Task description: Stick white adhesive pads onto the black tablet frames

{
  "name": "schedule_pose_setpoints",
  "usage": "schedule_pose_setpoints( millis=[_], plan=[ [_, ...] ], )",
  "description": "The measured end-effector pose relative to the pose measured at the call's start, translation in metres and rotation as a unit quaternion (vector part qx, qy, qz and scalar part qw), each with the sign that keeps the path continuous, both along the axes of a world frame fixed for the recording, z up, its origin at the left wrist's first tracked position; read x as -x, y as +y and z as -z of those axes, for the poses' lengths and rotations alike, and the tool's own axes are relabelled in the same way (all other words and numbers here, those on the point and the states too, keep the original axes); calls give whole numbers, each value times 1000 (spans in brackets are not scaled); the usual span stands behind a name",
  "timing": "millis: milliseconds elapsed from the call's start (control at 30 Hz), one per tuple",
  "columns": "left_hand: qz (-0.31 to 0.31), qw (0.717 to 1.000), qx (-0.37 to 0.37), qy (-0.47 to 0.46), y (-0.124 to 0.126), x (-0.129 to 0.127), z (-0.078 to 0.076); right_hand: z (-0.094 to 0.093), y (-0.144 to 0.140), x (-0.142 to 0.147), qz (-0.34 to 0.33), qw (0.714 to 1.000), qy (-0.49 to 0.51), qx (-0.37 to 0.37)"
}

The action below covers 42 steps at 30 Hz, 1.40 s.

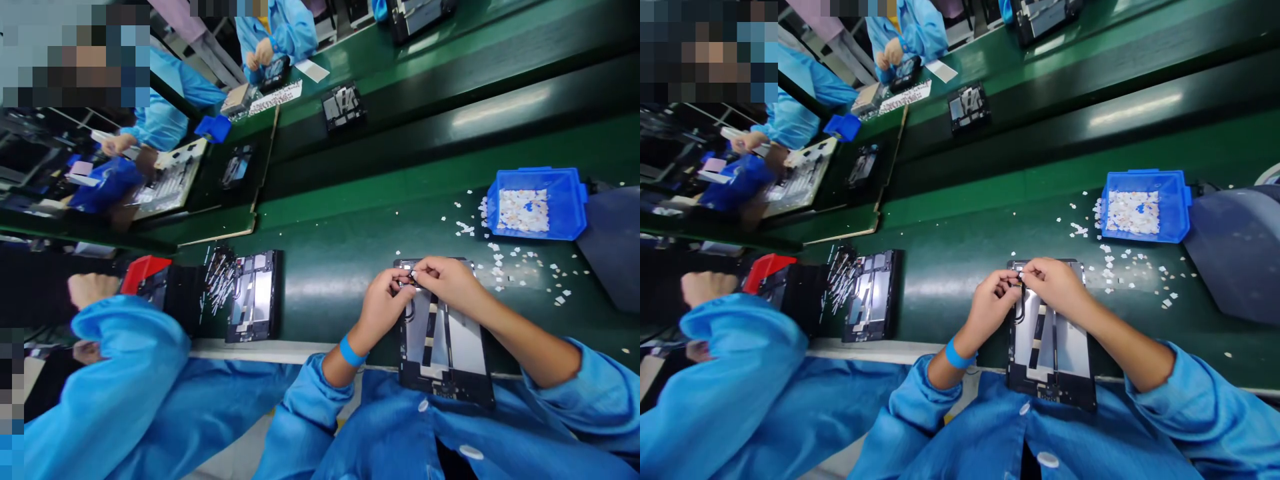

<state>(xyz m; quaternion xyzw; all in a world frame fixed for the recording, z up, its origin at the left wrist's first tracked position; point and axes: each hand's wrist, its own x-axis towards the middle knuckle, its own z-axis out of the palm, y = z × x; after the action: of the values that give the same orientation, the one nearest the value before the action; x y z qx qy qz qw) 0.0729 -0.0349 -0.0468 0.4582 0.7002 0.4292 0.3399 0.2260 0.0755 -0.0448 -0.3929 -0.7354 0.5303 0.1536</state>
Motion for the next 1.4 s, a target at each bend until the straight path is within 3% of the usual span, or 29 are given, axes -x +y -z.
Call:
schedule_pose_setpoints(
  millis=[100,200,267,367,567,633,867,1167,1300,1367,1400],
  plan=[
    [-34,998,18,-46,0,-7,0,1,-4,-1,13,999,2,-48],
    [-66,993,24,-98,4,-9,1,1,-12,-4,32,981,12,-189],
    [-71,992,23,-102,5,-9,2,2,-17,-7,7,960,7,-281],
    [-66,996,14,-65,1,-11,1,4,-22,-9,-31,937,-20,-348],
    [-47,997,-9,62,-5,-14,-2,9,-21,-7,-47,927,-30,-372],
    [-50,998,-4,42,-4,-13,-2,8,-20,-5,-36,924,-49,-378],
    [-68,985,34,-156,4,-8,0,3,-21,-6,25,924,-55,-377],
    [-60,993,26,-99,0,-12,-4,3,-29,3,12,919,-53,-390],
    [-67,989,34,-130,1,-7,-4,-11,14,-28,77,921,-81,-372],
    [-74,986,29,-149,3,-4,-2,-21,49,-61,164,899,-175,-367],
    [-77,985,27,-153,3,-3,-1,-26,65,-76,211,873,-245,-364]
  ],
)
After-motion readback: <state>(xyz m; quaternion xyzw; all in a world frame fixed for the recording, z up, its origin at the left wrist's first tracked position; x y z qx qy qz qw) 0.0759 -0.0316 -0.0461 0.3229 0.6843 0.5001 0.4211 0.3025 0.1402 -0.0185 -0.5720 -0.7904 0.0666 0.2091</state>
